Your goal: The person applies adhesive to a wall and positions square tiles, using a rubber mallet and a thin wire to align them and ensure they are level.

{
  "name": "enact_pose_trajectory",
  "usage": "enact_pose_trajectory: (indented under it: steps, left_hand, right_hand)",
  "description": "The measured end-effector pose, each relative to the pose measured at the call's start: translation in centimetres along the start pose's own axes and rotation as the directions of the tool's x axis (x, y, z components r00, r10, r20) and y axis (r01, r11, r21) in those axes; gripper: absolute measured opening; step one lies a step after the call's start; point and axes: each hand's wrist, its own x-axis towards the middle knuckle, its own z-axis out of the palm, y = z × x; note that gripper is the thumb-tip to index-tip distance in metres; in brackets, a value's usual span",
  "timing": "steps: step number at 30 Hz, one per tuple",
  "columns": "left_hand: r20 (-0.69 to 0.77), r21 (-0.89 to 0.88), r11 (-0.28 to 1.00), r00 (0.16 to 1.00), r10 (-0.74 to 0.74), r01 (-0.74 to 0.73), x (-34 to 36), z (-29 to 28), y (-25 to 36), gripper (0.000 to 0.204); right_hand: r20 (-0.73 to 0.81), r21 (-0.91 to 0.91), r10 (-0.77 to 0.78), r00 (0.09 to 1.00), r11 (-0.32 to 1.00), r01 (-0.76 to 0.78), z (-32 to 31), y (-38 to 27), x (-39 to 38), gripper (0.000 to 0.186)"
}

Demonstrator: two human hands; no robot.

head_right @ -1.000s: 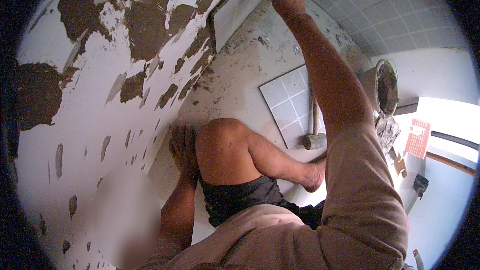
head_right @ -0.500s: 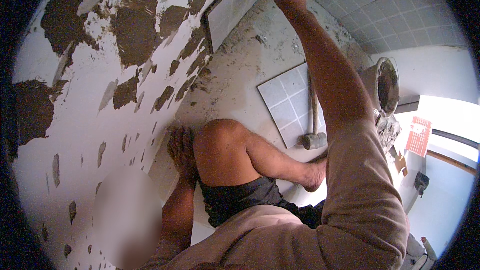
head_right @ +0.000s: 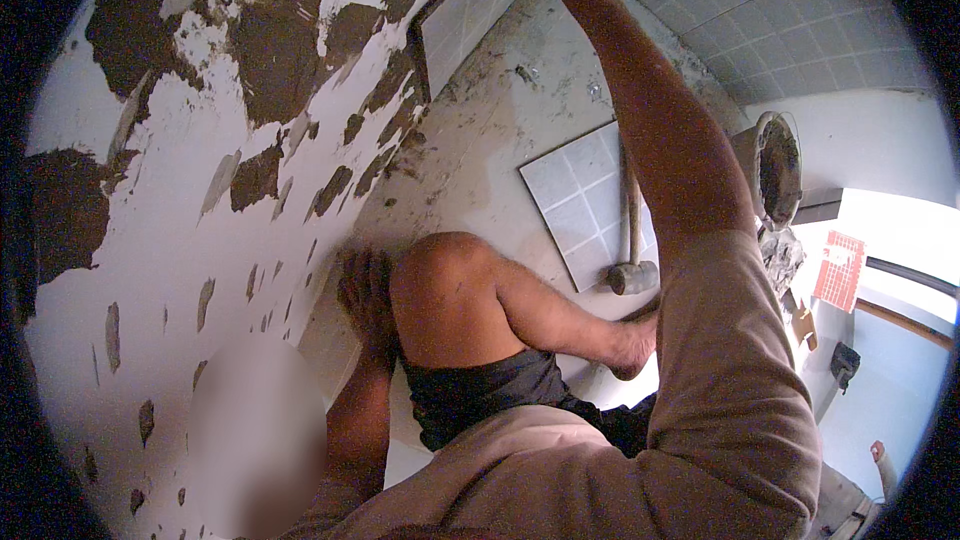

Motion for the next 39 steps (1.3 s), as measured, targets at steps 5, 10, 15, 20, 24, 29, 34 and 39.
enact_pose_trajectory:
  steps: [5,10,15,20,24,29,34,39]
  left_hand:
    - [-0.018,-0.028,1.000,1.000,0.009,-0.010,0.2,0.2,0.2,0.064]
    - [-0.001,-0.017,1.000,1.000,-0.002,0.002,0.0,0.4,-0.1,0.065]
    - [-0.023,-0.077,0.997,1.000,0.016,-0.018,0.1,0.4,0.2,0.065]
    - [-0.034,-0.062,0.998,0.999,0.006,-0.008,-0.1,0.9,-0.1,0.063]
    - [0.000,-0.012,1.000,1.000,-0.007,0.007,-0.5,1.5,-0.3,0.061]
    - [0.009,-0.083,0.996,1.000,-0.020,0.021,-0.4,0.3,0.0,0.061]
    - [-0.032,-0.108,0.994,0.999,0.010,-0.014,-0.3,0.9,-0.8,0.066]
    - [0.074,0.122,0.992,0.997,0.006,-0.015,-0.3,2.8,-1.0,0.068]
  right_hand:
    - [0.000,0.058,-0.025,1.000,0.998,0.025,-0.3,-1.3,-0.7,0.019]
    - [0.107,0.030,-0.002,0.994,1.000,-0.002,-1.3,-4.1,-2.2,0.014]
    - [0.063,0.072,-0.037,0.997,0.997,0.032,-1.9,-6.4,-4.4,0.014]
    - [0.164,0.106,0.039,0.986,0.993,-0.057,-3.3,-10.3,-6.3,0.017]
    - [0.087,0.198,-0.072,0.994,0.979,0.053,-3.5,-12.4,-8.0,0.017]
    - [0.269,0.317,-0.003,0.963,0.944,-0.086,-5.7,-15.8,-10.7,0.012]
    - [0.507,0.488,0.444,0.739,0.559,-0.670,-4.1,-15.9,-17.3,0.015]
    - [0.748,0.553,0.550,0.371,-0.208,-0.807,-3.3,-14.3,-20.0,0.018]
